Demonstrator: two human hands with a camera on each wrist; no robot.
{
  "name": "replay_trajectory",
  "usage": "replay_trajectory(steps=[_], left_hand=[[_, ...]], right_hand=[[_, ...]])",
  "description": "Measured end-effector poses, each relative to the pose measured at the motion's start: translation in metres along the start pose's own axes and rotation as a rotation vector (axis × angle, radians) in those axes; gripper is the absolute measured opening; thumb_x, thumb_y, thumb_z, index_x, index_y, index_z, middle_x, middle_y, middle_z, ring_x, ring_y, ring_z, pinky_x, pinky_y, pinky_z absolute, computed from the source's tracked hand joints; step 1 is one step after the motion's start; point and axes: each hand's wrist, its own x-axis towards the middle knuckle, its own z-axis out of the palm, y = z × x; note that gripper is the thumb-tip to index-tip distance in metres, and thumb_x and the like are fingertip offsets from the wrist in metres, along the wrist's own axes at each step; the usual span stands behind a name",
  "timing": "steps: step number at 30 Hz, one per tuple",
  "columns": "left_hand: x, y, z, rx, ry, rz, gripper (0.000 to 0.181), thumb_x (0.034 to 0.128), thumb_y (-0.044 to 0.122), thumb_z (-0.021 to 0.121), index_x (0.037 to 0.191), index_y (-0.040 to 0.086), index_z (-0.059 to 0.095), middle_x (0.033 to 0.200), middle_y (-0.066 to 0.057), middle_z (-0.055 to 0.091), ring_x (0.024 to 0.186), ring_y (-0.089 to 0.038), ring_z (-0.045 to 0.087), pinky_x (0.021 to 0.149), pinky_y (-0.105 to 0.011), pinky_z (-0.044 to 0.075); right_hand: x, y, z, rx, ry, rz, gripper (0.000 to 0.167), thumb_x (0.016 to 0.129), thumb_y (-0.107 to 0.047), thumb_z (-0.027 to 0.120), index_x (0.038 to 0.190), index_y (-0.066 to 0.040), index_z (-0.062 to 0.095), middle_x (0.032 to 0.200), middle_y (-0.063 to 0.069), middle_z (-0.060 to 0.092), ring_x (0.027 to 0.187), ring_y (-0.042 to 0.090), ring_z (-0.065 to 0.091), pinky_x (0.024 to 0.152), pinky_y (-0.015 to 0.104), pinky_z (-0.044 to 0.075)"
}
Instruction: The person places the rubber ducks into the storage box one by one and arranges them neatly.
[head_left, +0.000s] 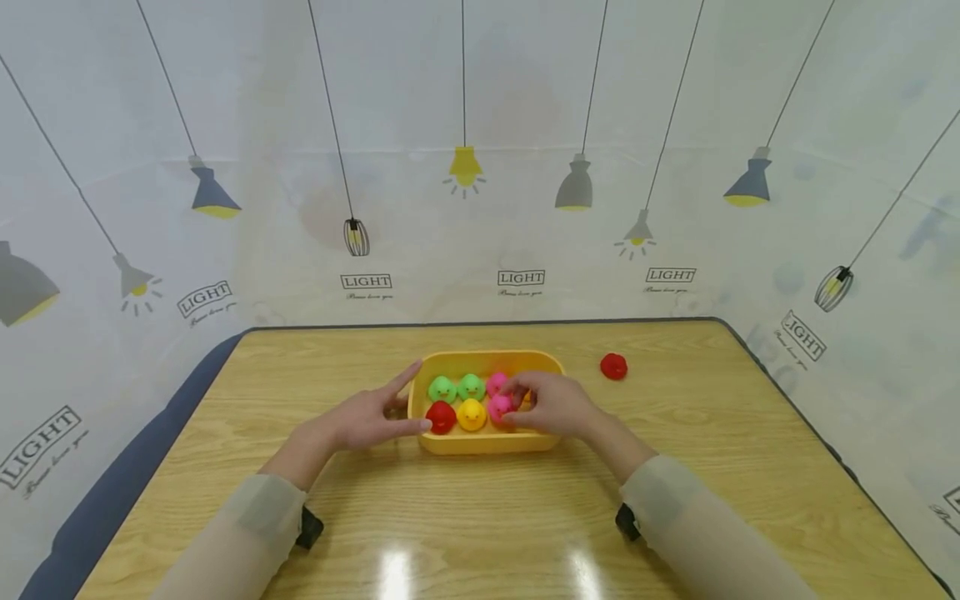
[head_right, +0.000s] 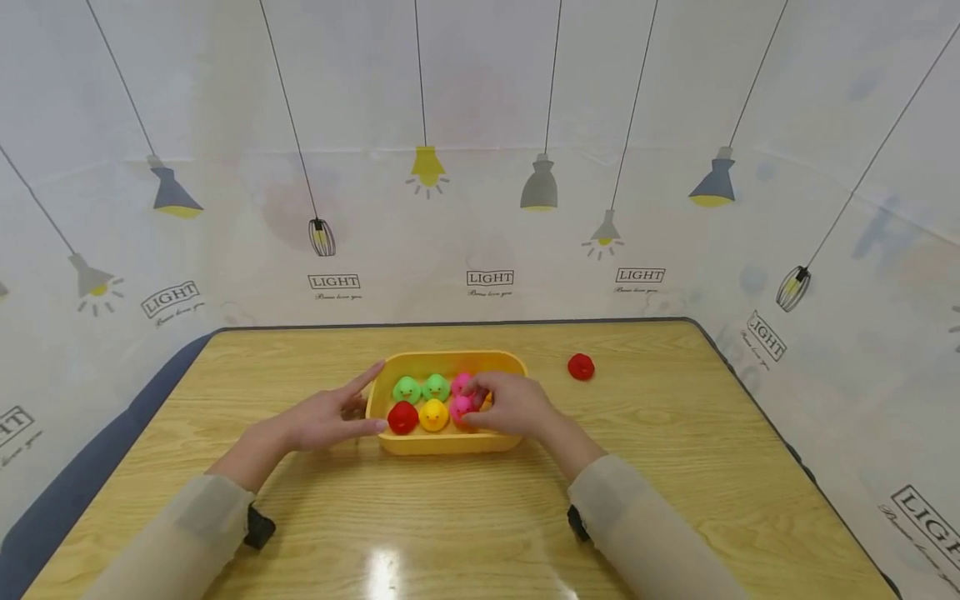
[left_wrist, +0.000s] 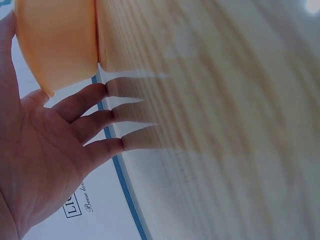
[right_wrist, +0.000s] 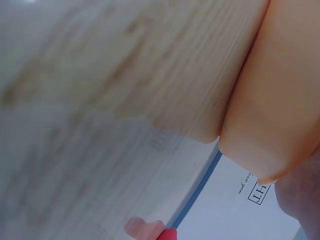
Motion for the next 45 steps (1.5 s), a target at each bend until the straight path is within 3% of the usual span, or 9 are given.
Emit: replay_trajectory(steps=[13,45], left_hand=[[-0.0005,-0.0008,0.0012,-0.012,0.001,-0.006,0.107,0.0931,0.083,0.065,0.174,0.054,0.001,0.163,-0.016,0.059,0.153,-0.050,0.050,0.125,-0.074,0.037],[-0.0011,-0.0010,0.0016,-0.007,0.010,0.005,0.107,0.0933,0.084,0.064,0.174,0.053,0.001,0.163,-0.015,0.059,0.153,-0.050,0.051,0.125,-0.074,0.037]], right_hand=[[0.0036,-0.0051,0.0025,-0.125,-0.040,0.045,0.026,0.094,-0.044,0.087,0.113,-0.028,0.076,0.094,-0.014,0.070,0.089,0.011,0.061,0.085,0.035,0.051],[0.0015,-0.0070,0.0002,-0.106,-0.028,0.037,0.028,0.095,-0.042,0.087,0.114,-0.026,0.076,0.097,-0.012,0.071,0.091,0.012,0.061,0.086,0.035,0.052]])
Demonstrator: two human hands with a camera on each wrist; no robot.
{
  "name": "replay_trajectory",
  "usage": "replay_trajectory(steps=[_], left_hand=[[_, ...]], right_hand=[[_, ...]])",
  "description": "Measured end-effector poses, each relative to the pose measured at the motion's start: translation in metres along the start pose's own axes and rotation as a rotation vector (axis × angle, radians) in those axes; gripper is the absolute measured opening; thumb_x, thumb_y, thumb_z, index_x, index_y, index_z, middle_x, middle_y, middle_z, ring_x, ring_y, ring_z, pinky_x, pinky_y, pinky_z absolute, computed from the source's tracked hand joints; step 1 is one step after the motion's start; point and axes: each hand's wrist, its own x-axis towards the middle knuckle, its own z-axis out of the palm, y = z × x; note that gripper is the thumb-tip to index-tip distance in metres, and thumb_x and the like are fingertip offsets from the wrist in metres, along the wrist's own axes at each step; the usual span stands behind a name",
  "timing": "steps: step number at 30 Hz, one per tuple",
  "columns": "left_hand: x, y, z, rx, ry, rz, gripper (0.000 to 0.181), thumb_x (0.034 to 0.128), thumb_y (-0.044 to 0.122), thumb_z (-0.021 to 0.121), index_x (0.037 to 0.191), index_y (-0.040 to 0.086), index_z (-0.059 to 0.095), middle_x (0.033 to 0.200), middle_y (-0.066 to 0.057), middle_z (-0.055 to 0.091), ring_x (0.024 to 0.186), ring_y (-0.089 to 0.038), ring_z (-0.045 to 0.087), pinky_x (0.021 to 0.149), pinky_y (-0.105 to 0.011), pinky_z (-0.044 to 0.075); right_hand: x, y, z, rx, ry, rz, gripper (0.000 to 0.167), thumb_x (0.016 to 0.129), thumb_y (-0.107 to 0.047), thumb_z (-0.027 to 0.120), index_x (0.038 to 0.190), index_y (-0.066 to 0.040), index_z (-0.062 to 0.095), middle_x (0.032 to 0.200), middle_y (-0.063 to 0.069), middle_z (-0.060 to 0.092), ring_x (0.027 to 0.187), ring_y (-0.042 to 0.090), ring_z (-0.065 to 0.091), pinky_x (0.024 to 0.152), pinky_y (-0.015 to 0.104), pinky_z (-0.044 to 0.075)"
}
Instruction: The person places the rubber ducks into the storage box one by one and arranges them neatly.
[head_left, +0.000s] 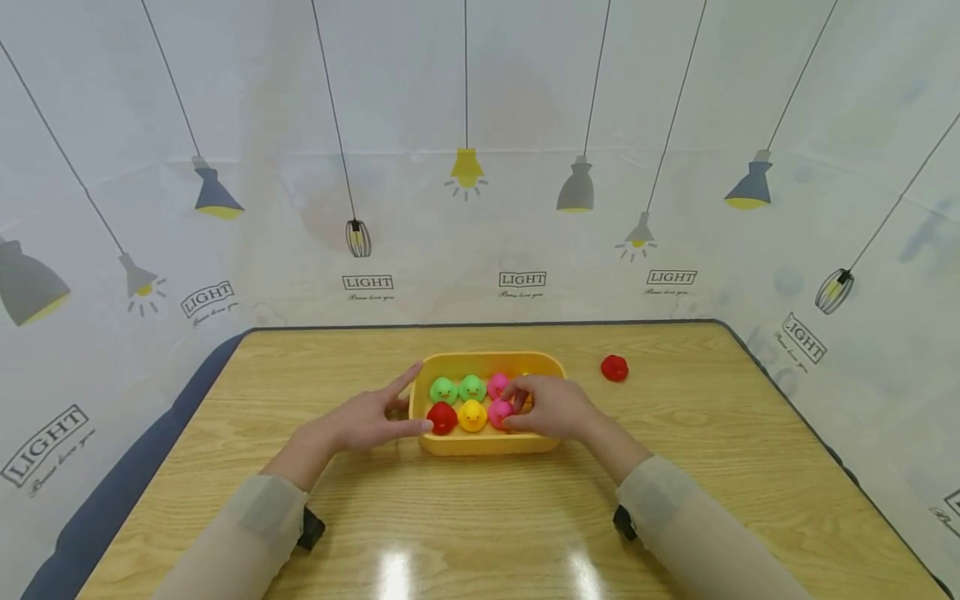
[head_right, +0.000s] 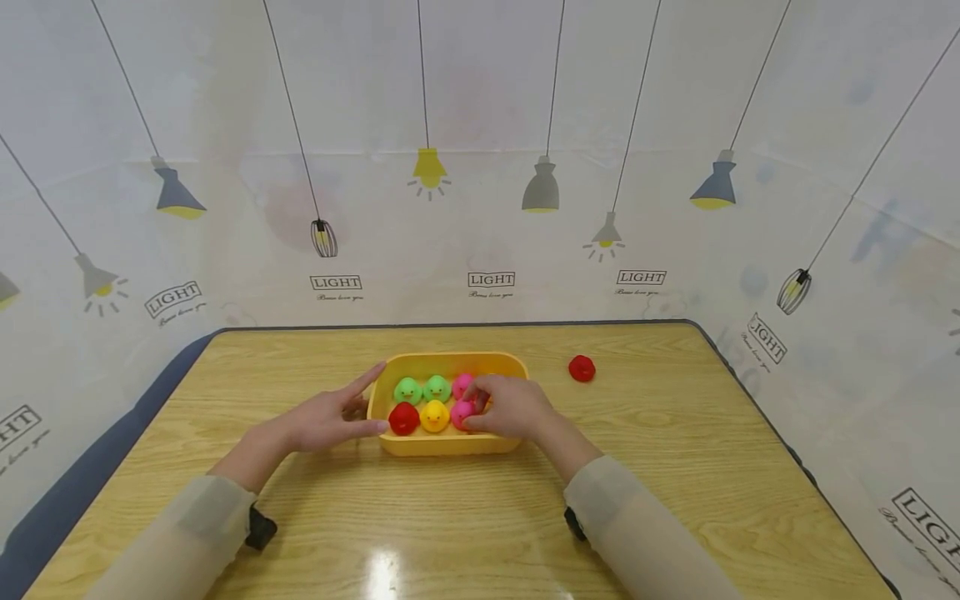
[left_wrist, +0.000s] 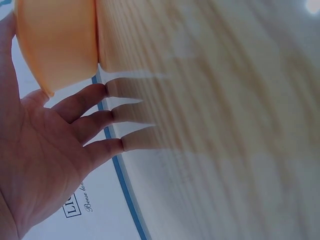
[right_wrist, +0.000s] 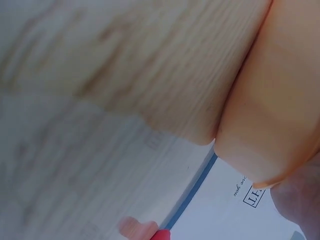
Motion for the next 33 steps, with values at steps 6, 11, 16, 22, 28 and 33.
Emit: replay_trajectory(steps=[6,11,16,22,28,33], left_hand=[[-0.001,0.001,0.000,0.001,-0.001,-0.010,0.107,0.0920,0.086,0.063,0.173,0.055,0.001,0.164,-0.016,0.058,0.154,-0.050,0.050,0.126,-0.074,0.036],[-0.001,0.001,0.000,-0.003,0.000,-0.009,0.108,0.0918,0.086,0.064,0.174,0.054,0.001,0.164,-0.018,0.057,0.153,-0.050,0.051,0.126,-0.074,0.036],[0.000,0.001,0.000,-0.001,0.000,-0.015,0.108,0.0913,0.087,0.064,0.174,0.054,0.002,0.164,-0.018,0.058,0.153,-0.049,0.051,0.126,-0.073,0.037],[0.001,0.001,-0.001,0.002,0.001,-0.021,0.108,0.0916,0.086,0.064,0.174,0.053,0.002,0.164,-0.017,0.058,0.153,-0.049,0.051,0.126,-0.073,0.036],[0.001,0.002,0.000,-0.005,-0.001,-0.025,0.109,0.0910,0.086,0.065,0.174,0.053,0.003,0.164,-0.016,0.058,0.154,-0.049,0.050,0.126,-0.074,0.035],[0.002,0.000,0.000,-0.005,0.002,-0.024,0.108,0.0909,0.086,0.065,0.174,0.054,0.004,0.163,-0.016,0.059,0.153,-0.048,0.051,0.126,-0.073,0.036]], right_hand=[[-0.001,0.004,-0.003,0.145,0.028,-0.022,0.030,0.096,-0.036,0.087,0.120,-0.022,0.075,0.103,-0.006,0.071,0.091,0.016,0.061,0.081,0.033,0.053],[-0.007,0.012,-0.012,0.240,0.106,-0.115,0.031,0.098,-0.026,0.084,0.125,-0.012,0.077,0.104,0.000,0.072,0.091,0.018,0.061,0.080,0.032,0.053],[-0.021,0.022,-0.026,0.238,0.160,-0.139,0.034,0.098,-0.026,0.084,0.126,-0.008,0.077,0.104,0.000,0.073,0.091,0.018,0.061,0.079,0.029,0.053],[-0.039,0.039,-0.040,0.229,0.195,-0.107,0.032,0.098,-0.025,0.085,0.125,-0.011,0.077,0.104,0.001,0.074,0.090,0.019,0.061,0.074,0.026,0.054],[-0.054,0.057,-0.049,0.217,0.189,-0.069,0.030,0.099,-0.027,0.084,0.124,-0.013,0.077,0.103,0.000,0.073,0.090,0.021,0.061,0.075,0.026,0.053],[-0.066,0.071,-0.053,0.229,0.182,-0.074,0.031,0.098,-0.026,0.085,0.123,-0.009,0.077,0.101,0.001,0.072,0.087,0.019,0.060,0.073,0.026,0.052]])
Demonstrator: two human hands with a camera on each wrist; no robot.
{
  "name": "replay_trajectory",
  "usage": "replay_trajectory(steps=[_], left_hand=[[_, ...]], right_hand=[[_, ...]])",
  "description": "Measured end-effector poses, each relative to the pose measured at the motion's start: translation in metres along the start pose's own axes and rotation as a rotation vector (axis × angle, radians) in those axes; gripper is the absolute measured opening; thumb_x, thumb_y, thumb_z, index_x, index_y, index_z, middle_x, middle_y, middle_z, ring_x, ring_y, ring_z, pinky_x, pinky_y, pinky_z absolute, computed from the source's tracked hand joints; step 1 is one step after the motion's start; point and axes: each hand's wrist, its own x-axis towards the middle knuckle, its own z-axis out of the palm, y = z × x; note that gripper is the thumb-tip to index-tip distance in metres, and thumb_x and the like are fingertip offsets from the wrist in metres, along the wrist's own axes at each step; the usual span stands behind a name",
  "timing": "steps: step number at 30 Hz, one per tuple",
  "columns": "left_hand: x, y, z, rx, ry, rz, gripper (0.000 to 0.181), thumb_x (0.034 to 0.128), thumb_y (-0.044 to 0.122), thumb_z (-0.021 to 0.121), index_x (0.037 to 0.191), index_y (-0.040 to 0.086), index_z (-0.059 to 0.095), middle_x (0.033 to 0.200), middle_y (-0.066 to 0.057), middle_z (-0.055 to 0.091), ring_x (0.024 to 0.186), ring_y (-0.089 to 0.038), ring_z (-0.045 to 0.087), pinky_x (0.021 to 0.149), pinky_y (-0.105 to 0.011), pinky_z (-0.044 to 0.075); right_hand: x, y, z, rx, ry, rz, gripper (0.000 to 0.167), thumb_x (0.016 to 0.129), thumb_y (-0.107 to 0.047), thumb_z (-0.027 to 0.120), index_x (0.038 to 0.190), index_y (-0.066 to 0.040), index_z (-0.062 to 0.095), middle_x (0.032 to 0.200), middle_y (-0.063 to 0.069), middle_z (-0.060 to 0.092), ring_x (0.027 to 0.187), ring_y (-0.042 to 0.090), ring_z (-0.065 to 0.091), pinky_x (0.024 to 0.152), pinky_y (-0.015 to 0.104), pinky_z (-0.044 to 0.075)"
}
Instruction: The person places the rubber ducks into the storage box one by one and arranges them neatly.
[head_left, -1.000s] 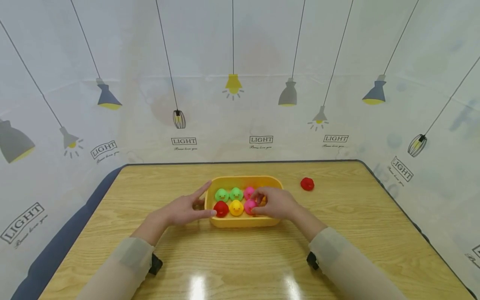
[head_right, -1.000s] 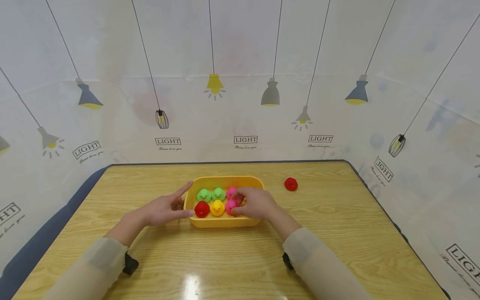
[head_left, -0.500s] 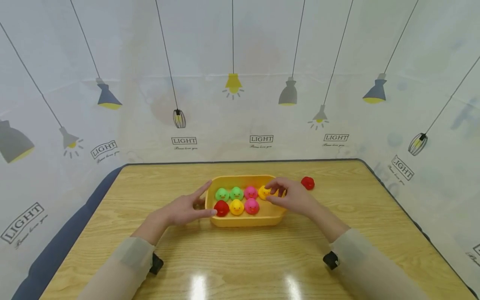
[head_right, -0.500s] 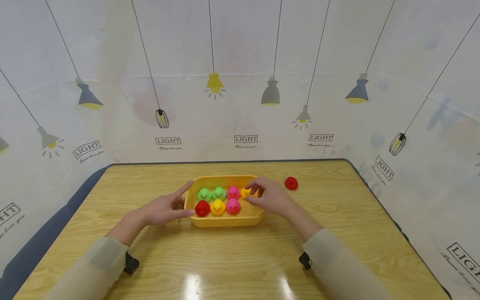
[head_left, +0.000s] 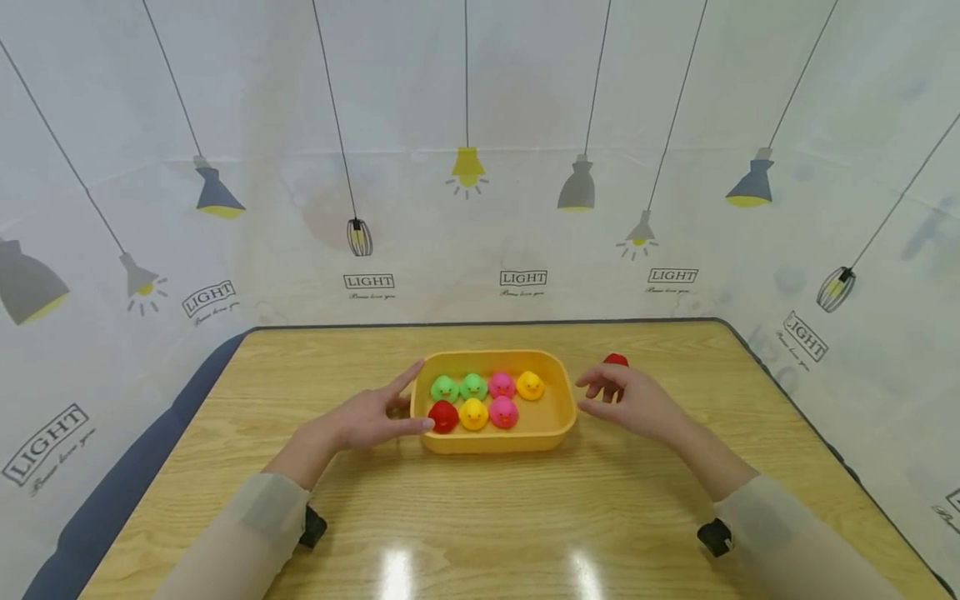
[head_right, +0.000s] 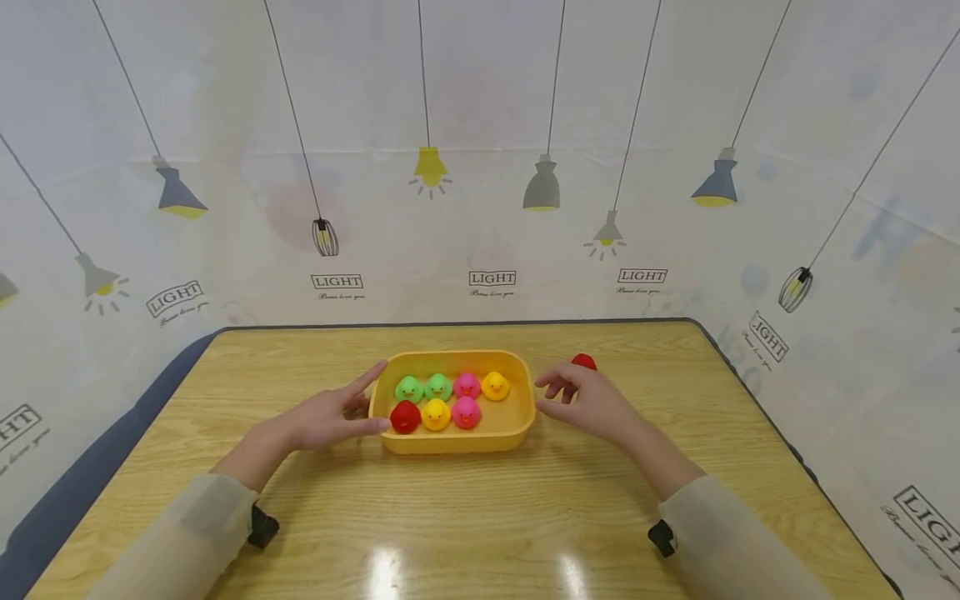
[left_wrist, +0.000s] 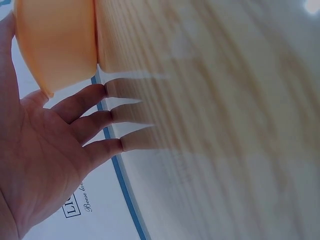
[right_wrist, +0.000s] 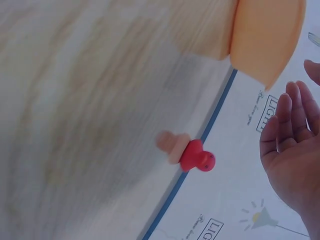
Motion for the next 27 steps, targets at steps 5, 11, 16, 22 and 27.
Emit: replay_trajectory(steps=[5,11,16,22,27], left_hand=[[0.000,0.000,0.000,0.004,-0.001,0.005,0.108,0.0911,0.086,0.064,0.174,0.053,0.003,0.165,-0.017,0.057,0.155,-0.049,0.049,0.126,-0.075,0.035],[0.000,0.000,0.001,-0.010,-0.004,0.001,0.107,0.0914,0.085,0.066,0.174,0.055,0.003,0.166,-0.018,0.055,0.156,-0.051,0.046,0.127,-0.076,0.032],[-0.001,-0.002,0.002,-0.012,0.004,0.007,0.108,0.0904,0.086,0.065,0.173,0.057,0.003,0.165,-0.018,0.056,0.155,-0.050,0.048,0.127,-0.074,0.033],[0.000,-0.004,0.003,-0.007,0.009,0.020,0.107,0.0909,0.086,0.065,0.173,0.057,0.003,0.165,-0.017,0.056,0.154,-0.048,0.050,0.128,-0.072,0.034],[0.000,-0.003,0.002,-0.012,0.006,0.019,0.107,0.0912,0.085,0.065,0.173,0.056,0.003,0.165,-0.016,0.057,0.155,-0.047,0.049,0.128,-0.072,0.033]], right_hand=[[-0.011,0.014,-0.006,-0.013,-0.012,0.011,0.033,0.099,-0.028,0.084,0.124,-0.008,0.076,0.101,0.000,0.072,0.085,0.017,0.060,0.071,0.025,0.052],[-0.023,0.025,-0.015,-0.009,-0.027,0.048,0.033,0.100,-0.028,0.083,0.126,-0.008,0.075,0.101,0.000,0.071,0.086,0.017,0.059,0.071,0.024,0.052],[-0.031,0.030,-0.024,0.005,-0.034,0.054,0.032,0.101,-0.027,0.081,0.127,-0.010,0.076,0.103,0.000,0.073,0.086,0.015,0.059,0.070,0.024,0.052],[-0.035,0.043,-0.032,0.020,-0.029,0.071,0.035,0.103,-0.026,0.080,0.131,-0.008,0.074,0.106,0.002,0.073,0.087,0.013,0.059,0.072,0.025,0.052],[-0.031,0.055,-0.037,0.017,-0.014,0.072,0.034,0.103,-0.025,0.080,0.131,-0.006,0.074,0.108,0.004,0.074,0.086,0.011,0.061,0.071,0.025,0.053]])
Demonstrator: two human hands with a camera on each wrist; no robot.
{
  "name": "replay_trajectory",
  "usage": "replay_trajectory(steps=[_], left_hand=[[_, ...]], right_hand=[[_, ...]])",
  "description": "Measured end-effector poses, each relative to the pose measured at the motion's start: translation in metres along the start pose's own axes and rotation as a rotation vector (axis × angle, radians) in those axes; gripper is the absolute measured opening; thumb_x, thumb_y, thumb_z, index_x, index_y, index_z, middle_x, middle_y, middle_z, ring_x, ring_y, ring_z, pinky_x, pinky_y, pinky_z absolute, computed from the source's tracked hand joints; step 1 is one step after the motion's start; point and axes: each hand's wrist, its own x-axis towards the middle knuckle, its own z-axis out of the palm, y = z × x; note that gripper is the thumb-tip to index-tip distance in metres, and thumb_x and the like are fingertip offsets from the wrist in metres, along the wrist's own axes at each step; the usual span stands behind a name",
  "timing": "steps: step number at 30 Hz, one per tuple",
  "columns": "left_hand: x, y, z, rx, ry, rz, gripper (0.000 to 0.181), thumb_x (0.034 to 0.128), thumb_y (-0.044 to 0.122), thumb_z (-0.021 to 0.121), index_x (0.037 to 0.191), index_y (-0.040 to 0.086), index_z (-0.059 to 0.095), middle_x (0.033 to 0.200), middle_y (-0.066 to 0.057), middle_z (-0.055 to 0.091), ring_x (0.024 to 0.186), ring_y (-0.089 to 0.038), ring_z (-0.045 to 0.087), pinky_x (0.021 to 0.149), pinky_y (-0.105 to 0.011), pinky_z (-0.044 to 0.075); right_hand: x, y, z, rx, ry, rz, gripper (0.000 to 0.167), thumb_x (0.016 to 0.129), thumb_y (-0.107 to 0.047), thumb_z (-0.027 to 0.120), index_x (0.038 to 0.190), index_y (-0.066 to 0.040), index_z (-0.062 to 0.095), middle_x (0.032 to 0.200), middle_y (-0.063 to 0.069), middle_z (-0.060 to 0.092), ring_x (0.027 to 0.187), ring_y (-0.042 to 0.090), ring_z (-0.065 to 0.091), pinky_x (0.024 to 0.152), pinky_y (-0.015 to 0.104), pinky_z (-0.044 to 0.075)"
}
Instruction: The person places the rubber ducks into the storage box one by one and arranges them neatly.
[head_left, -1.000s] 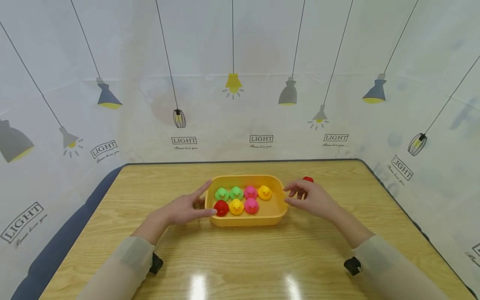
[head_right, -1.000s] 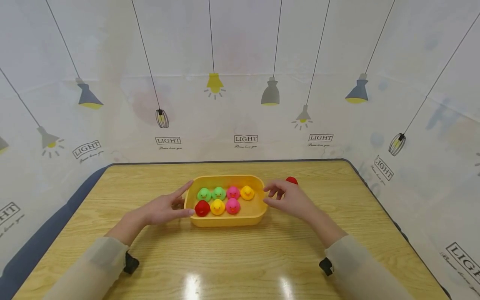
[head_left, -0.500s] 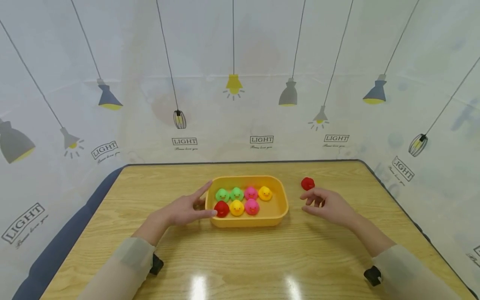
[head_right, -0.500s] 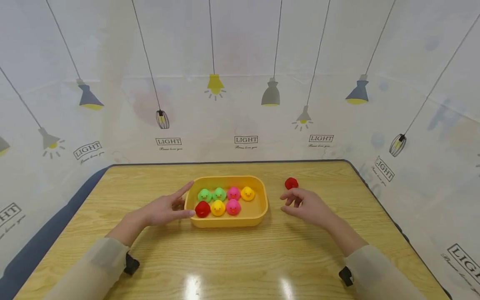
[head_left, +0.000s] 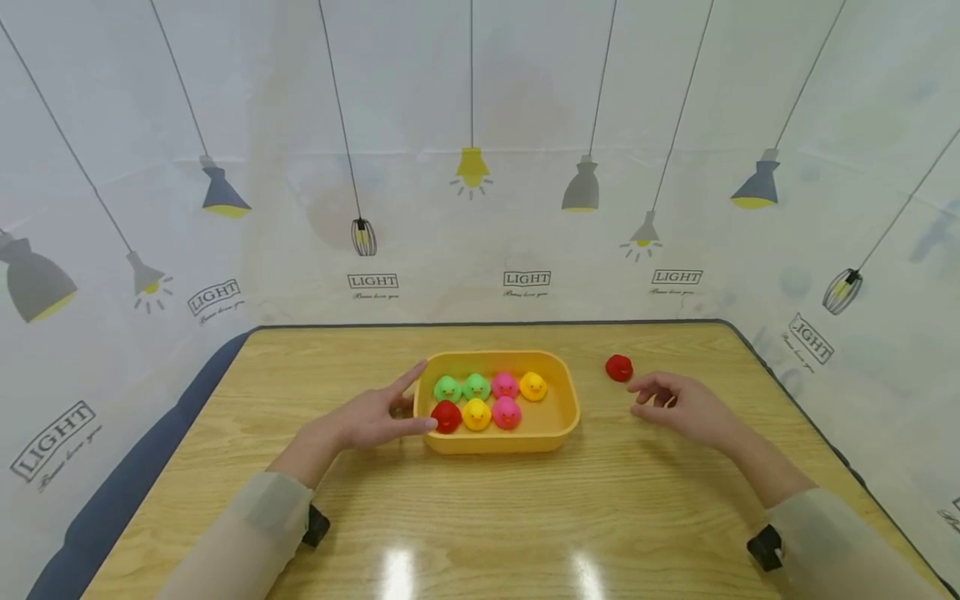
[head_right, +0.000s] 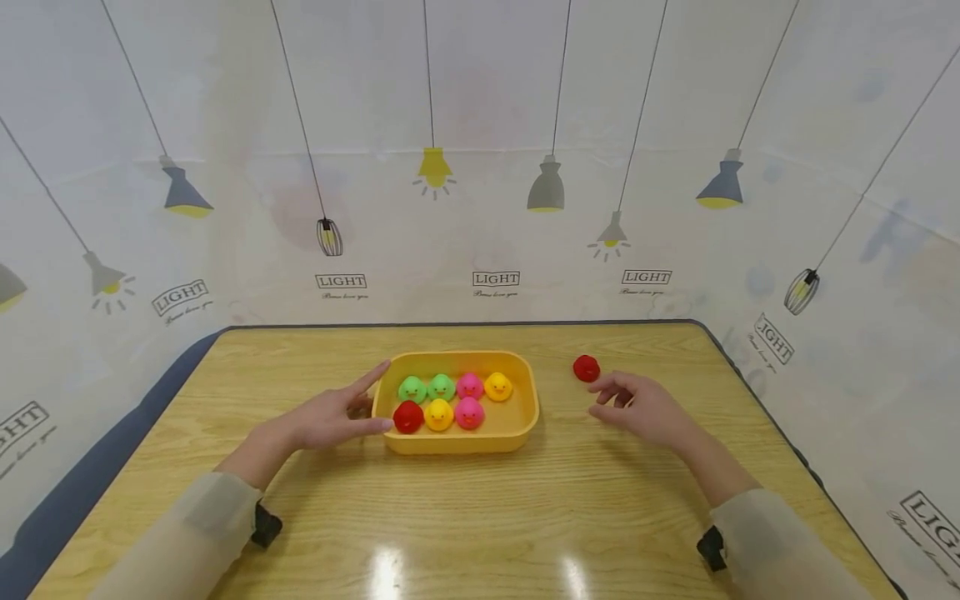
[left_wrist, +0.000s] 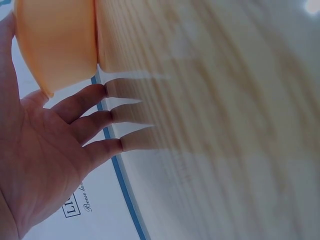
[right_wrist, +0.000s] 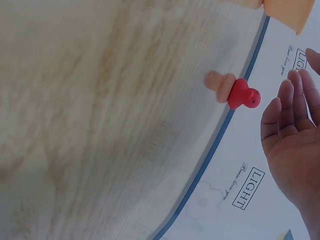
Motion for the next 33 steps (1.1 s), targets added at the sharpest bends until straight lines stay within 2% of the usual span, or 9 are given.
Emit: replay_trajectory(steps=[10,22,29,33], left_hand=[[0.000,0.000,-0.001,-0.006,-0.008,-0.012,0.105,0.0912,0.085,0.065,0.171,0.060,0.002,0.166,-0.013,0.056,0.156,-0.045,0.049,0.129,-0.072,0.033],[0.000,-0.001,-0.001,-0.009,-0.010,-0.015,0.105,0.0900,0.087,0.065,0.170,0.062,0.002,0.166,-0.013,0.056,0.156,-0.045,0.049,0.128,-0.072,0.034],[0.000,-0.002,0.000,-0.009,-0.008,-0.008,0.105,0.0906,0.087,0.065,0.170,0.061,0.001,0.168,-0.011,0.055,0.157,-0.044,0.047,0.129,-0.072,0.032],[0.000,-0.001,0.000,-0.008,-0.010,-0.009,0.105,0.0907,0.086,0.065,0.171,0.060,0.002,0.167,-0.011,0.055,0.158,-0.045,0.046,0.129,-0.072,0.032]], right_hand=[[0.022,0.014,-0.013,-0.026,0.008,0.077,0.043,0.106,-0.028,0.076,0.141,-0.004,0.069,0.118,0.011,0.073,0.096,0.021,0.060,0.072,0.029,0.052],[0.053,0.030,-0.017,-0.045,0.000,0.084,0.053,0.106,-0.027,0.075,0.151,-0.002,0.061,0.132,0.023,0.069,0.108,0.029,0.065,0.085,0.036,0.055],[0.068,0.039,-0.011,0.010,-0.021,0.141,0.061,0.105,-0.027,0.077,0.155,0.000,0.055,0.137,0.026,0.063,0.103,0.028,0.065,0.075,0.036,0.058],[0.074,0.040,-0.008,0.004,-0.022,0.153,0.059,0.104,-0.026,0.078,0.153,0.000,0.057,0.136,0.027,0.063,0.100,0.025,0.066,0.074,0.035,0.059]])
